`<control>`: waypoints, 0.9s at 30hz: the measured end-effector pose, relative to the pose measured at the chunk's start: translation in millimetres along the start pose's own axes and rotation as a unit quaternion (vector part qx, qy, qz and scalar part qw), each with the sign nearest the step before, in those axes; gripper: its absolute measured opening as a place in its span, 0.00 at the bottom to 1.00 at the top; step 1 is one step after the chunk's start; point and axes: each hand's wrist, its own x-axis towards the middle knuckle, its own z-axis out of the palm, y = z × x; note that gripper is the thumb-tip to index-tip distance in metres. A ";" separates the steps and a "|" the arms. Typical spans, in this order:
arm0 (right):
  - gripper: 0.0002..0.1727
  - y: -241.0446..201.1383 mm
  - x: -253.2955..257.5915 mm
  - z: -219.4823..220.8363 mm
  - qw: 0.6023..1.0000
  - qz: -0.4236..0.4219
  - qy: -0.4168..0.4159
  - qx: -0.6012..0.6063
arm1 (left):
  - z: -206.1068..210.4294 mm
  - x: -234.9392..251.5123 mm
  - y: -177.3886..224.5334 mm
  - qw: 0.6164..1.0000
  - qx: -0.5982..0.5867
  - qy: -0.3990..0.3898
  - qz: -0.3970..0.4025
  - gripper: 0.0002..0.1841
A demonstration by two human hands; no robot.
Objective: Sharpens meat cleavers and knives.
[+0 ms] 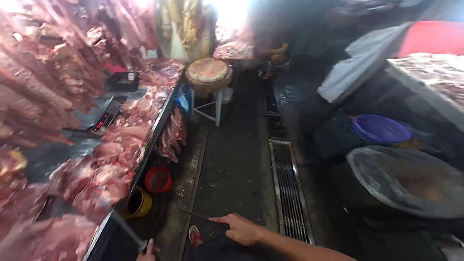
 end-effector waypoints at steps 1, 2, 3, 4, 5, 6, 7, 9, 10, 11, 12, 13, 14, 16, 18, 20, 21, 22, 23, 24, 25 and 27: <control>0.38 -1.4 -0.9 -9.5 0.999 -0.047 -0.014 0.013 | 16.5 -13.5 -9.2 0.998 0.058 0.024 -0.004 0.21; 0.38 -2.6 -0.6 -19.8 0.996 -0.083 -0.035 0.018 | 31.9 -28.2 -12.4 0.991 0.125 0.047 -0.004 0.19; 0.37 -3.6 0.4 -29.4 0.993 -0.104 -0.060 0.018 | 45.6 -42.7 -13.6 0.980 0.188 0.068 0.000 0.18; 0.34 -3.3 2.5 -37.7 0.990 -0.112 -0.081 0.011 | 57.0 -54.9 -12.2 0.967 0.240 0.085 0.007 0.16; 0.30 -3.7 2.4 -46.1 0.990 -0.108 -0.095 0.005 | 67.6 -65.9 -7.2 0.958 0.269 0.096 0.018 0.16; 0.27 -5.8 -1.8 -57.1 0.989 -0.093 -0.114 -0.004 | 78.5 -77.3 -0.1 0.954 0.277 0.106 0.035 0.15; 0.25 -7.9 -8.2 -69.0 0.988 -0.078 -0.134 -0.011 | 88.7 -88.7 8.5 0.953 0.273 0.118 0.059 0.15; 0.22 -18.8 -25.1 -93.9 0.986 -0.064 -0.156 -0.011 | 102.9 -104.7 28.0 0.943 0.258 0.162 0.138 0.15; 0.21 -29.9 -34.2 -109.4 0.985 -0.071 -0.154 -0.010 | 106.5 -105.1 41.1 0.928 0.254 0.190 0.193 0.14; 0.19 -44.3 -44.5 -126.8 0.985 -0.086 -0.146 -0.011 | 107.5 -102.2 57.3 0.909 0.249 0.217 0.255 0.14; 0.18 -58.8 -56.7 -143.7 0.985 -0.108 -0.133 -0.009 | 106.2 -99.2 75.1 0.884 0.245 0.242 0.316 0.13; 0.18 -72.2 -70.3 -159.3 0.984 -0.132 -0.119 -0.004 | 102.8 -98.3 94.1 0.861 0.239 0.260 0.365 0.14; 0.18 -83.8 -83.1 -172.9 0.982 -0.162 -0.098 0.003 | 97.3 -97.4 114.6 0.841 0.232 0.275 0.405 0.16; 0.14 -101.7 -105.8 -192.2 0.969 -0.242 -0.031 0.028 | 81.9 -94.3 159.9 0.795 0.225 0.308 0.472 0.21; 0.10 -113.2 -126.5 -197.8 0.944 -0.318 0.049 0.077 | 63.0 -95.5 203.3 0.755 0.223 0.330 0.521 0.23; 0.12 -110.9 -132.8 -185.7 0.912 -0.371 0.115 0.133 | 43.6 -100.7 236.8 0.728 0.221 0.341 0.552 0.22; 0.14 -101.0 -126.4 -171.9 0.899 -0.392 0.144 0.134 | 33.8 -104.2 248.4 0.718 0.228 0.345 0.560 0.20; 0.15 -83.5 -114.1 -155.1 0.898 -0.396 0.163 0.100 | 24.1 -108.2 255.3 0.711 0.243 0.343 0.564 0.18; 0.17 -59.8 -101.3 -138.9 0.921 -0.357 0.153 0.025 | 15.5 -112.7 256.3 0.708 0.266 0.338 0.561 0.15; 0.17 -33.4 -88.8 -125.1 0.957 -0.268 0.093 -0.057 | 7.9 -116.6 253.6 0.705 0.288 0.331 0.557 0.12; 0.16 -4.0 -73.6 -112.0 0.979 -0.161 0.012 -0.121 | 1.2 -119.9 249.3 0.706 0.303 0.323 0.553 0.11; 0.15 56.6 -53.4 -80.4 0.980 -0.014 -0.087 -0.181 | -14.6 -129.3 236.5 0.712 0.317 0.305 0.547 0.14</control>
